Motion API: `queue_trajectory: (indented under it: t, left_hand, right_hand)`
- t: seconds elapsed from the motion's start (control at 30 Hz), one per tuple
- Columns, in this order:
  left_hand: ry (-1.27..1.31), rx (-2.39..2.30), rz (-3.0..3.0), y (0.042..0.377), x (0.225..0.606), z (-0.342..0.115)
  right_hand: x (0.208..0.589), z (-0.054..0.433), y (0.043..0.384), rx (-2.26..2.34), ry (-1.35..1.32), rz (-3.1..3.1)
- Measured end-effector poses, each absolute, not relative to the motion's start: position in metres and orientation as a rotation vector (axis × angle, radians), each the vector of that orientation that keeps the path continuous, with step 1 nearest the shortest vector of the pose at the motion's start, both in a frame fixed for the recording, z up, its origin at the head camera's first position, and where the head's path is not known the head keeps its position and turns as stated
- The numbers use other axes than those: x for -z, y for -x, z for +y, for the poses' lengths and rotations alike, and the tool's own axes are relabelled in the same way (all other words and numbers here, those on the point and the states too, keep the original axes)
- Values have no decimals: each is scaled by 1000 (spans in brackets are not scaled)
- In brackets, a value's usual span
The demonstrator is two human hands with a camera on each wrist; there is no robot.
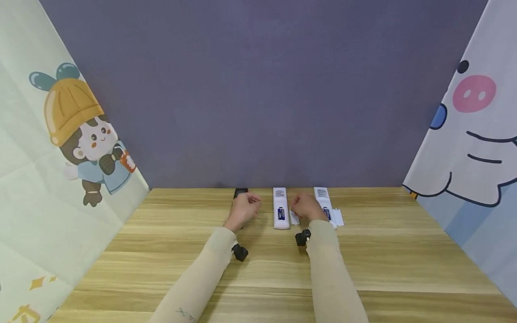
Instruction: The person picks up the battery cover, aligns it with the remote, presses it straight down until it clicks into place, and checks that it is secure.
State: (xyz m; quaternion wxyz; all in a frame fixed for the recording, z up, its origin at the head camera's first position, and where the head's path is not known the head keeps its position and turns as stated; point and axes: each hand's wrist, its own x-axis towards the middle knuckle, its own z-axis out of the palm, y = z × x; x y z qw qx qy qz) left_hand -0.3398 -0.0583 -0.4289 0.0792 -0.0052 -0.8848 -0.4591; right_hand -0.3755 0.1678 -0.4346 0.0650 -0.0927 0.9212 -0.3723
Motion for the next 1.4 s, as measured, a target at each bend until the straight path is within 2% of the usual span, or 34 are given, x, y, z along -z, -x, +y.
queue_trajectory:
  t: [0.4,0.87,1.4]
  left_hand:
    - [-30,1426,-2791,346,439,-25]
    - [-213,1180,-2719,376,454,5]
    - [-306,1101,-2723,377,456,16]
  right_hand:
    - [441,164,372,905,149,2898]
    - [445,159,373,812,121,2931]
    - [450,157,373,639,216,2991]
